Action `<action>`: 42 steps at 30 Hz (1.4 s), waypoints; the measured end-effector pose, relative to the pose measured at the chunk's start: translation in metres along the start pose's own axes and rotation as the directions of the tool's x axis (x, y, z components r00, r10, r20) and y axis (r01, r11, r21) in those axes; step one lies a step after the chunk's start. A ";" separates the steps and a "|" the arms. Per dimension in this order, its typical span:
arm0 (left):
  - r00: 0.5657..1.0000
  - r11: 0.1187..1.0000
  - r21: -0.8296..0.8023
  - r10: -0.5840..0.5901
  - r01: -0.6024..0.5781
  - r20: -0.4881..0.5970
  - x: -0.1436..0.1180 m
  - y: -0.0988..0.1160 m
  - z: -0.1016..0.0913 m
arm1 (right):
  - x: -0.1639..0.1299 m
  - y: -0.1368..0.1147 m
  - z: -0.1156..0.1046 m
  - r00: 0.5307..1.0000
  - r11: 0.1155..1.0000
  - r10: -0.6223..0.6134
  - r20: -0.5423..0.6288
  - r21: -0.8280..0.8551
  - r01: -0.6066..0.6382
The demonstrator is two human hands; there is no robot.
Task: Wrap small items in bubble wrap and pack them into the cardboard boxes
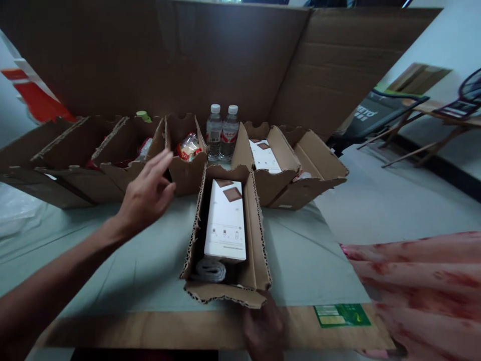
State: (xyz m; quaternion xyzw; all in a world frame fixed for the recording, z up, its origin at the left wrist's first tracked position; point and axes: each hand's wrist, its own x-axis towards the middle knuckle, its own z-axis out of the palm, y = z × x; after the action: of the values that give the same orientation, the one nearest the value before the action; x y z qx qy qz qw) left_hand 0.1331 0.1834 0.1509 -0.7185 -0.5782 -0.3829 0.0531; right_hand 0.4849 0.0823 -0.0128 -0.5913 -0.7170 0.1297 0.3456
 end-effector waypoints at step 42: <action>0.834 0.803 -0.239 -0.492 0.545 0.248 -0.041 0.020 0.124 | 0.162 -0.042 0.058 0.991 0.863 -0.015 0.136 0.502 -0.056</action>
State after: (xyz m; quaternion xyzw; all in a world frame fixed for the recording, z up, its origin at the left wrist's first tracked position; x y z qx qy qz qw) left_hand 0.2098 0.2091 0.0463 -0.5622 -0.6903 -0.4020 -0.2141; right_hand 0.4054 0.2357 0.0253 -0.4779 -0.6736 0.3559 0.4373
